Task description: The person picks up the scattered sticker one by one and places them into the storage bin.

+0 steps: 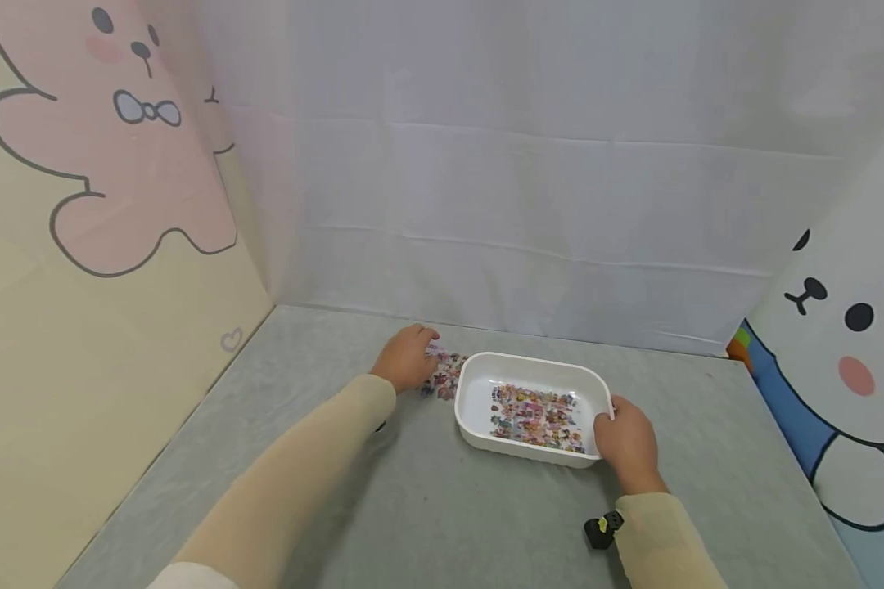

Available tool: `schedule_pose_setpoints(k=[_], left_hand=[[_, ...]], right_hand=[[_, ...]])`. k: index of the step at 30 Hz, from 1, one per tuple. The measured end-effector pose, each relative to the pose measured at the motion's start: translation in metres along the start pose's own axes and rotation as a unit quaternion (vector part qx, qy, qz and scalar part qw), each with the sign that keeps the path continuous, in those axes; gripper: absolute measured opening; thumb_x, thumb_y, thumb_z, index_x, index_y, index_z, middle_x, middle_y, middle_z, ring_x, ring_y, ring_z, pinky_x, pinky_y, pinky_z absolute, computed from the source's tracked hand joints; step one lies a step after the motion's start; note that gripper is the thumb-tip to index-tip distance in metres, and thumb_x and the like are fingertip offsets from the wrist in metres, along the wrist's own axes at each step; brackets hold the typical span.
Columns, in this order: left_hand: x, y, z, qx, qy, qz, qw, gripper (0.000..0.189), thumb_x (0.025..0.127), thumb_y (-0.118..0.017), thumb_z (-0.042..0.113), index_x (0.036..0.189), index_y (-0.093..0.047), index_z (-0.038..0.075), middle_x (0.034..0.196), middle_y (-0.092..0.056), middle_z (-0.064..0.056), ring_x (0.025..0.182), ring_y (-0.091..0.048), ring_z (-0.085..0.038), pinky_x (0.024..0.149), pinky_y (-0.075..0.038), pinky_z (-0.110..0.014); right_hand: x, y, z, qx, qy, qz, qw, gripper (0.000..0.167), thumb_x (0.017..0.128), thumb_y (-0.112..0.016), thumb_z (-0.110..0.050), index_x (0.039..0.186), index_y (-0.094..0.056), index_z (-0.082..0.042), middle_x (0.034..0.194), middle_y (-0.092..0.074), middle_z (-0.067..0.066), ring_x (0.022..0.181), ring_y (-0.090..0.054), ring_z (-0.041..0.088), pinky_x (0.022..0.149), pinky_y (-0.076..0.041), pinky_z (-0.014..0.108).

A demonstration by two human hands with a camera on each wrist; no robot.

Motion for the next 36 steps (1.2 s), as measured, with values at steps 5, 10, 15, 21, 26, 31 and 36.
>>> schedule_pose_setpoints(k=[5, 10, 15, 21, 26, 31, 36], left_hand=[[0.004, -0.009, -0.005, 0.052, -0.009, -0.027, 0.9982, 0.054, 0.099, -0.066, 0.032, 0.147, -0.056, 0.009, 0.14, -0.058, -0.012, 0.129, -0.055, -0.031, 0.108, -0.045, -0.047], [0.006, -0.019, -0.017, 0.082, 0.02, -0.066, 0.9942, 0.062, 0.103, -0.06, 0.042, 0.157, -0.045, 0.016, 0.156, -0.046, -0.01, 0.143, -0.043, -0.03, 0.116, -0.036, -0.047], [0.006, -0.03, -0.028, 0.093, 0.048, -0.102, 0.9892, 0.063, 0.105, -0.053, 0.047, 0.161, -0.038, 0.023, 0.164, -0.035, -0.007, 0.149, -0.034, -0.03, 0.119, -0.03, -0.049], [0.005, -0.036, -0.03, 0.09, 0.055, -0.125, 0.9866, 0.058, 0.108, -0.049, 0.042, 0.162, -0.037, 0.025, 0.166, -0.032, -0.006, 0.15, -0.032, -0.03, 0.12, -0.028, -0.049], [0.0, -0.031, -0.025, 0.06, 0.075, -0.139, 0.9856, 0.055, 0.108, -0.045, 0.028, 0.162, -0.037, 0.024, 0.166, -0.032, -0.006, 0.151, -0.029, -0.03, 0.122, -0.025, -0.05], [-0.001, -0.029, -0.022, 0.045, 0.072, -0.141, 0.9864, 0.052, 0.108, -0.045, 0.024, 0.159, -0.042, 0.022, 0.165, -0.034, -0.005, 0.151, -0.029, -0.03, 0.122, -0.024, -0.05], [0.002, -0.033, -0.024, 0.046, 0.068, -0.157, 0.9842, 0.052, 0.107, -0.048, 0.024, 0.159, -0.044, 0.024, 0.164, -0.037, 0.001, 0.152, -0.029, -0.03, 0.122, -0.023, -0.05]], right_hand=[[0.001, -0.002, 0.002, -0.004, -0.001, 0.002, 1.0, 0.053, 0.1, -0.041, -0.013, 0.145, -0.044, 0.015, 0.133, -0.055, 0.038, 0.112, -0.059, 0.046, 0.093, -0.048, 0.061], [0.001, -0.001, 0.0, -0.006, 0.003, 0.0, 1.0, 0.053, 0.1, -0.041, -0.013, 0.145, -0.044, 0.016, 0.134, -0.055, 0.038, 0.113, -0.058, 0.046, 0.095, -0.047, 0.062], [0.001, -0.001, -0.003, -0.004, 0.001, -0.006, 1.0, 0.052, 0.101, -0.041, -0.012, 0.144, -0.044, 0.016, 0.132, -0.056, 0.037, 0.109, -0.06, 0.045, 0.091, -0.049, 0.06], [0.0, 0.0, -0.001, -0.004, -0.006, -0.004, 1.0, 0.052, 0.101, -0.041, -0.012, 0.145, -0.044, 0.016, 0.132, -0.056, 0.036, 0.109, -0.06, 0.044, 0.091, -0.05, 0.06], [-0.001, 0.001, -0.002, -0.003, 0.005, 0.0, 1.0, 0.051, 0.1, -0.041, -0.012, 0.143, -0.047, 0.016, 0.129, -0.058, 0.036, 0.106, -0.061, 0.043, 0.089, -0.05, 0.059], [-0.001, 0.0, -0.001, -0.003, 0.005, 0.001, 1.0, 0.052, 0.1, -0.041, -0.012, 0.144, -0.046, 0.016, 0.13, -0.058, 0.036, 0.108, -0.061, 0.044, 0.091, -0.05, 0.06], [-0.002, 0.001, -0.002, -0.004, 0.007, 0.005, 1.0, 0.052, 0.099, -0.041, -0.012, 0.143, -0.046, 0.016, 0.129, -0.058, 0.036, 0.107, -0.061, 0.044, 0.091, -0.049, 0.06]])
Point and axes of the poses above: each hand's wrist, its own x-axis towards the middle knuckle, its own y-axis out of the back of the hand, z = x × y, the point moved 3 cm from there along x, towards the middle knuckle
